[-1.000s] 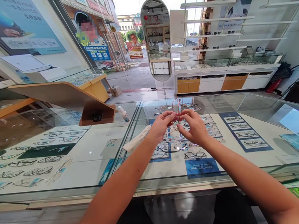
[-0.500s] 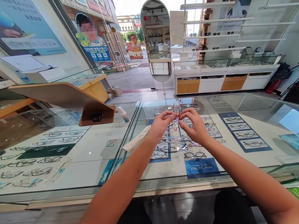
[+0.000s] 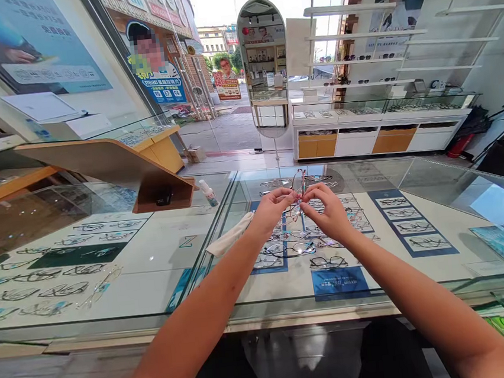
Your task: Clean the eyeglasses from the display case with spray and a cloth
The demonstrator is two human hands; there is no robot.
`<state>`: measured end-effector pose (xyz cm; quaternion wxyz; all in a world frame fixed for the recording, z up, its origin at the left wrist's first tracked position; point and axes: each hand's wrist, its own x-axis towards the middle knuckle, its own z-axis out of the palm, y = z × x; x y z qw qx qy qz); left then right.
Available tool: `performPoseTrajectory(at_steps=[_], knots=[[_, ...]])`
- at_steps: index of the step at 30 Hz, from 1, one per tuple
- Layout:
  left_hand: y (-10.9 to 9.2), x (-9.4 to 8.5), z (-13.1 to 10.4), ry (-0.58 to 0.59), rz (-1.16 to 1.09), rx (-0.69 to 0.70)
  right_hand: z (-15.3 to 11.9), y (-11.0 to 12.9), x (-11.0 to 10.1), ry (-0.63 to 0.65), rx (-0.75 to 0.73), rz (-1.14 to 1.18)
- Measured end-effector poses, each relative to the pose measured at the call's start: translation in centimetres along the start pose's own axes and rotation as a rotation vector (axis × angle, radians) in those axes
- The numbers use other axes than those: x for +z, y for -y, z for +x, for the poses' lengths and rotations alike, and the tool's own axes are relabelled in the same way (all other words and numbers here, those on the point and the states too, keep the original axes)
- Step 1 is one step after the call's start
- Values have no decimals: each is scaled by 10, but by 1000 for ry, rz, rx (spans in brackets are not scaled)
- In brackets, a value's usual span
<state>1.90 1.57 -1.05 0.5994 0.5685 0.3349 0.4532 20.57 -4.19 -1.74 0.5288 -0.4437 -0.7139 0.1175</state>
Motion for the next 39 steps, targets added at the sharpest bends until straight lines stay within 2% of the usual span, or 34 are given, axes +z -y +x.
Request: performPoseTrajectory(at_steps=[9,14,20,25,28,33,37,39], knots=[[-2,-3,1,35,5,-2,1,-8,0,-4,15,78],[-6,-18,7,156,75,6,6,-11,-5,44,103,260],[-12,-42,14,322,171,-43,15,-11,-18,222,282,483],[-26,-51,11,496,253,-80,18,-12,-30,423,377,696],[-33,-56,9,569,270,-88,20,-12,-37,459,427,716],[-35,-69,12,606,287,-76,23,-11,-46,427,445,731],[-33,-72,14,534,314,-59,23,-10,-48,408,475,706],[-33,-70,14,475,305,-32,24,-12,-48,322,476,678]])
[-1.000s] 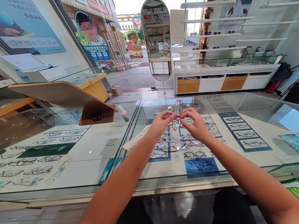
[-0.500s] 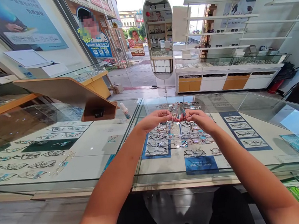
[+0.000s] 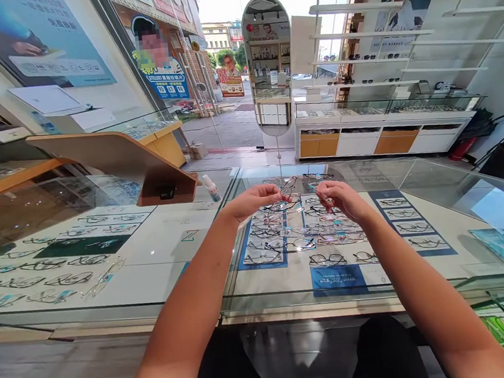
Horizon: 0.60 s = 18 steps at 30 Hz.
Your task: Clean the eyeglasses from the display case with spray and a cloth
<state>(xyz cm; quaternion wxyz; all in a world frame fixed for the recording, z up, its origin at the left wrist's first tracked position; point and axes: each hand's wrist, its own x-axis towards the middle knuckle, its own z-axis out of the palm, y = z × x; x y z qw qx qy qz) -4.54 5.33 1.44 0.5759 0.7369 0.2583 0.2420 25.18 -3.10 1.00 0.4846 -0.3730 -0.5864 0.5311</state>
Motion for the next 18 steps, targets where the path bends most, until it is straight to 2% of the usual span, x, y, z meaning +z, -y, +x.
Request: performPoseTrajectory(at_steps=[4,7,12,15,18], knots=[[-2,7,3,-153,-94,60,5,-5,-7,-258,-66,58],[-4,16,5,-266,-180,100,8,-7,-8,-349,-61,89],[-5,29,9,-368,-339,152,11,-14,1,-278,18,259],[-3,32,12,-403,-330,153,15,-23,2,-267,70,348],[2,37,15,-455,-288,144,17,-30,6,-257,116,317]])
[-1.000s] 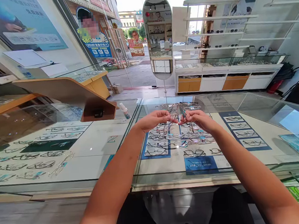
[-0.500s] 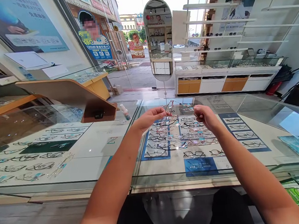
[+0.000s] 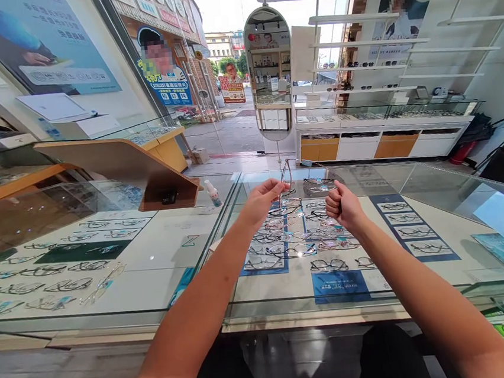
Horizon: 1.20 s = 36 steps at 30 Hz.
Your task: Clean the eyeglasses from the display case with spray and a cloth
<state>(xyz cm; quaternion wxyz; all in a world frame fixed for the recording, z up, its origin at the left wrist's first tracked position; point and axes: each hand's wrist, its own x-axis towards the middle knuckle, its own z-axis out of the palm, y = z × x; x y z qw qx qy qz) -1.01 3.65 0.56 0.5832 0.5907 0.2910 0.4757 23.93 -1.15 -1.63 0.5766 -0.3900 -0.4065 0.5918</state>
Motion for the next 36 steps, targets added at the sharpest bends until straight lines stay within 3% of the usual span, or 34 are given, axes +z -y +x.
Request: performPoseTrajectory(at_steps=[4,11,22,36], knots=[[6,16,-6,-25,38,13,-7,-11,12,7,-55,-114],[9,43,-20,110,74,5,-19,-13,22,89,-152,-212],[11,40,-19,90,86,20,-25,-3,29,99,-46,-146],[9,39,-18,69,107,18,-26,-1,27,66,-67,-131]])
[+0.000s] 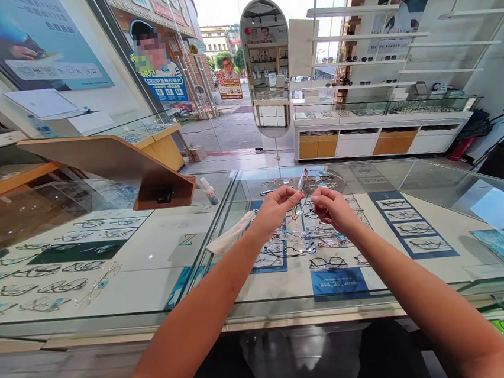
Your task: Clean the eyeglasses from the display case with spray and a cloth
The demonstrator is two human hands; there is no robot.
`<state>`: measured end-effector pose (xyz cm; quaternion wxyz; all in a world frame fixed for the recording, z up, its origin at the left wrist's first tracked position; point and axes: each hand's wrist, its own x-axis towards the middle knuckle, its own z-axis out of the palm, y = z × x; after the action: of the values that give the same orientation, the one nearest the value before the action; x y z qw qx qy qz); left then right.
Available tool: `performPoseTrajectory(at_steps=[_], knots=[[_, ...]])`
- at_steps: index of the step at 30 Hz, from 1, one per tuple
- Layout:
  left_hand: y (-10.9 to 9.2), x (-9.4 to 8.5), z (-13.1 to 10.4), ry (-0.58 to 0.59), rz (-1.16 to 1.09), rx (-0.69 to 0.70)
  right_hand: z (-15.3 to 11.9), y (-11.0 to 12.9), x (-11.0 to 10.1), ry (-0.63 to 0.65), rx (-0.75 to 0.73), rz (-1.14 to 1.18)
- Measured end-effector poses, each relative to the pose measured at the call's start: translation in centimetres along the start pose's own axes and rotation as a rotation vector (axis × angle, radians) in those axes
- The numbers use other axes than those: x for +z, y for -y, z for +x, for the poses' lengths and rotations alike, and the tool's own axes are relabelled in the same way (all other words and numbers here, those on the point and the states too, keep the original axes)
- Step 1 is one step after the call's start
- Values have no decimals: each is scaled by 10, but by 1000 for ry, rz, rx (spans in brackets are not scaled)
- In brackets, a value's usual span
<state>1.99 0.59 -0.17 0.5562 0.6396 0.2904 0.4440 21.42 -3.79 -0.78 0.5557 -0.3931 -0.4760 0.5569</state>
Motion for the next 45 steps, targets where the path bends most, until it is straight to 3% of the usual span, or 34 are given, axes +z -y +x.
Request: performPoseTrajectory(at_steps=[21,26,31,40,42,45], knots=[[2,3,-2,33,-15,-6,0,-4,0,42,-37,-119],[5,5,-2,47,-14,5,2,-9,2,-23,-87,-191],[8,4,1,-24,-74,14,6,-12,-2,-135,-126,-224],[0,-5,7,-216,-349,71,9,-7,-3,-264,36,-166],[-1,-7,8,-248,-369,81,8,-3,-6,-209,107,-166],[-1,-10,9,-303,-328,97,4,5,-12,55,231,-256]])
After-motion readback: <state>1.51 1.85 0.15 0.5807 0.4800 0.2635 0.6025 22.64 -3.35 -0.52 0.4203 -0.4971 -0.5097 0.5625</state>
